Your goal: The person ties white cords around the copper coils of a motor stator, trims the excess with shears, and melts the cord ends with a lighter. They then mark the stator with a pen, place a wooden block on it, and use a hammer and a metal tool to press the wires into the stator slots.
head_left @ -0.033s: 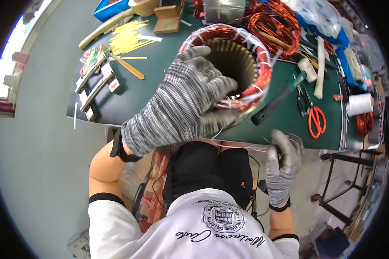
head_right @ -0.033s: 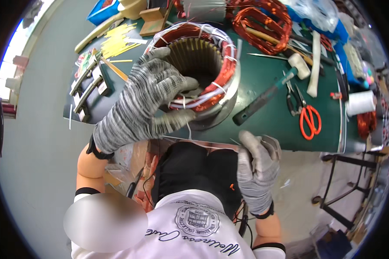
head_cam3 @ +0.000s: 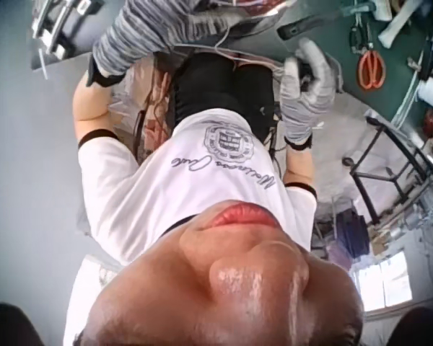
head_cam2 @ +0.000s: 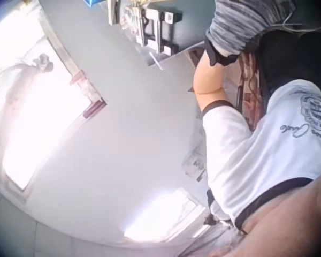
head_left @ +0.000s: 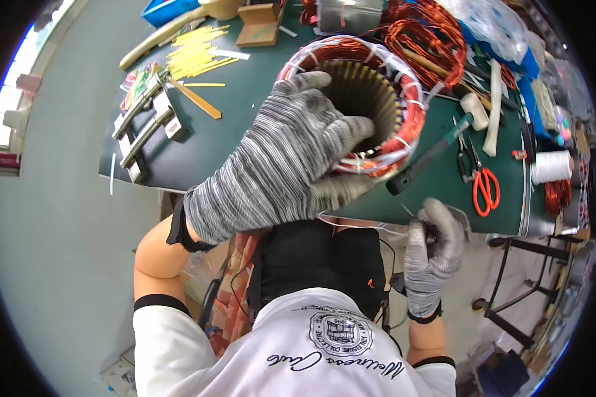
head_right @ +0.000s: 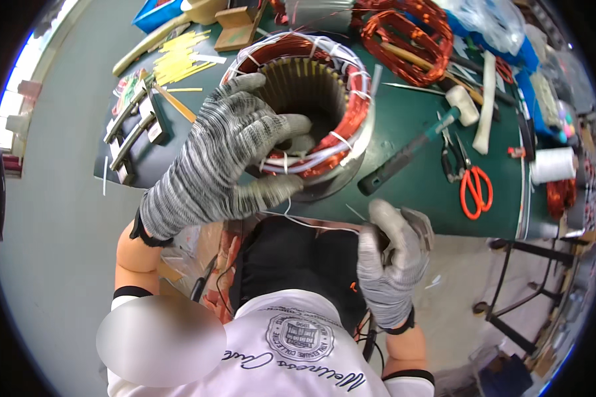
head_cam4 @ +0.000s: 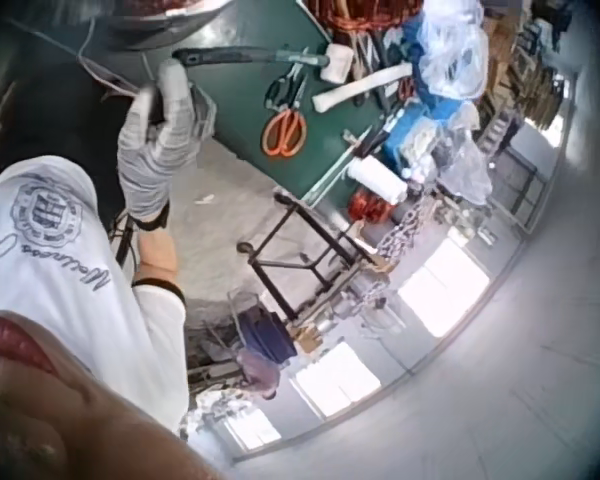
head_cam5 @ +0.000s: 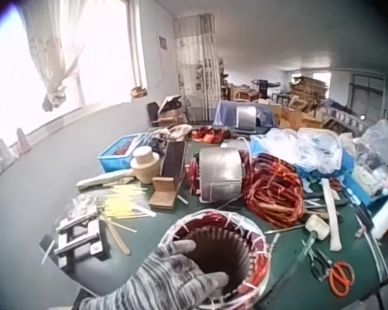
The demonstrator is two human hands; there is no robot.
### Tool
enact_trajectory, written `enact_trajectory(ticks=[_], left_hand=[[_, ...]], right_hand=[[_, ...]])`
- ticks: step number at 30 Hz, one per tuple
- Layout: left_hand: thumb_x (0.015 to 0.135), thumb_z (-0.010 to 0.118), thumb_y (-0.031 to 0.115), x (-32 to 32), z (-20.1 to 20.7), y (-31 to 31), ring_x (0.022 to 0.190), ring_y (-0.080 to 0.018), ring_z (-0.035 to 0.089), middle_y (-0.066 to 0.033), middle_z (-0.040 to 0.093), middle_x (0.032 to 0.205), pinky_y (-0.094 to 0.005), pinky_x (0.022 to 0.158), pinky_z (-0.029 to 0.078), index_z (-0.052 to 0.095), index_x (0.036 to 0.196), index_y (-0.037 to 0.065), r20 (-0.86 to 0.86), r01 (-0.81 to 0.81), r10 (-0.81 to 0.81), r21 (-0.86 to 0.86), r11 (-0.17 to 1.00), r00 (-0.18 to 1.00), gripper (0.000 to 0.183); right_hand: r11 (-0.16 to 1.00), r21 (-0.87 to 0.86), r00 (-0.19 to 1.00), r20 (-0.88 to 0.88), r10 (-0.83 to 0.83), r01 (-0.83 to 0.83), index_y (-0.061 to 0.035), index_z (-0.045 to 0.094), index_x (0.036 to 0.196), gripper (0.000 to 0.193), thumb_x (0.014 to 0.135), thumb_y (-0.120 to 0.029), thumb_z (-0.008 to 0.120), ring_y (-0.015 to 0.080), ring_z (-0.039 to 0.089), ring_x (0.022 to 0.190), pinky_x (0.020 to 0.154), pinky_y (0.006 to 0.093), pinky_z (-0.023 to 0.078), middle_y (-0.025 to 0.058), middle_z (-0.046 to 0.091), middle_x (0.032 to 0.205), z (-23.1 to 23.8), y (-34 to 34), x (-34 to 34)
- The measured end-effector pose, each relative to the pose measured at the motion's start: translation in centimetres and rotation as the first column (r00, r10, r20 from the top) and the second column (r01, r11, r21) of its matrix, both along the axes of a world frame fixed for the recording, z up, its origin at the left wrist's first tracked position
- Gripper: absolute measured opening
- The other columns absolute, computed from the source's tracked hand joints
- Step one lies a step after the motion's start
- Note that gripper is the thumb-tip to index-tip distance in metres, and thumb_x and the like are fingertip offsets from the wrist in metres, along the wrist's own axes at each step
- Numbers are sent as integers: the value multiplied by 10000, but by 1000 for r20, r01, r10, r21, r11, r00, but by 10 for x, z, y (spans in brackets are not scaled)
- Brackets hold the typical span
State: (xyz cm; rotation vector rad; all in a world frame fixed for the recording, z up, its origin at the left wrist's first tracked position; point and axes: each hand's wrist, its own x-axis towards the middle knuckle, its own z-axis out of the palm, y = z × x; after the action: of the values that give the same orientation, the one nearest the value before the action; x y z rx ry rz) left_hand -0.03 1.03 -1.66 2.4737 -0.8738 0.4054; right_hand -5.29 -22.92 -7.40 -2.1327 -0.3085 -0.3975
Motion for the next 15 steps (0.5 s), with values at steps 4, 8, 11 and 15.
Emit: enact_trajectory(ticks=[4,8,11,15], left_hand=[[658,739,309,4,-4,-3,781,-227,610,-25,641,867,-430,1004,327,533,1165,27,-42,-9,8,-24,1000,999,616],[693,685,340,8,-1,-6,847,-229,616,-46,625,856,-427,950,397,558,1138,43,-70,48,-51,-32,998,996,550],[672,676,372,10,-6,-6,885,-257,613,-63,624,856,-462,951,393,574,1110,38,-142,98,-92,39,994,986,560],[783,515,437,7,8,-11,1265,-232,366,-127,472,1300,-431,1090,220,498,1235,46,-221,-129,198,293,947,955,598]], right_hand=[[991,118,998,14,-66,64,-40,604,855,136,727,-43,651,230,519,644,585,306,435,77,588,806,-1,30,13],[996,52,939,334,-83,70,-42,552,968,237,753,-88,642,209,509,561,563,277,433,86,590,812,-10,47,24],[994,91,928,363,-89,60,-36,335,1199,500,803,-171,609,192,490,736,652,301,432,103,506,916,-24,63,30],[993,119,890,455,-43,-13,-53,402,1187,443,805,-172,592,219,490,850,747,343,443,124,483,978,-8,61,38]])
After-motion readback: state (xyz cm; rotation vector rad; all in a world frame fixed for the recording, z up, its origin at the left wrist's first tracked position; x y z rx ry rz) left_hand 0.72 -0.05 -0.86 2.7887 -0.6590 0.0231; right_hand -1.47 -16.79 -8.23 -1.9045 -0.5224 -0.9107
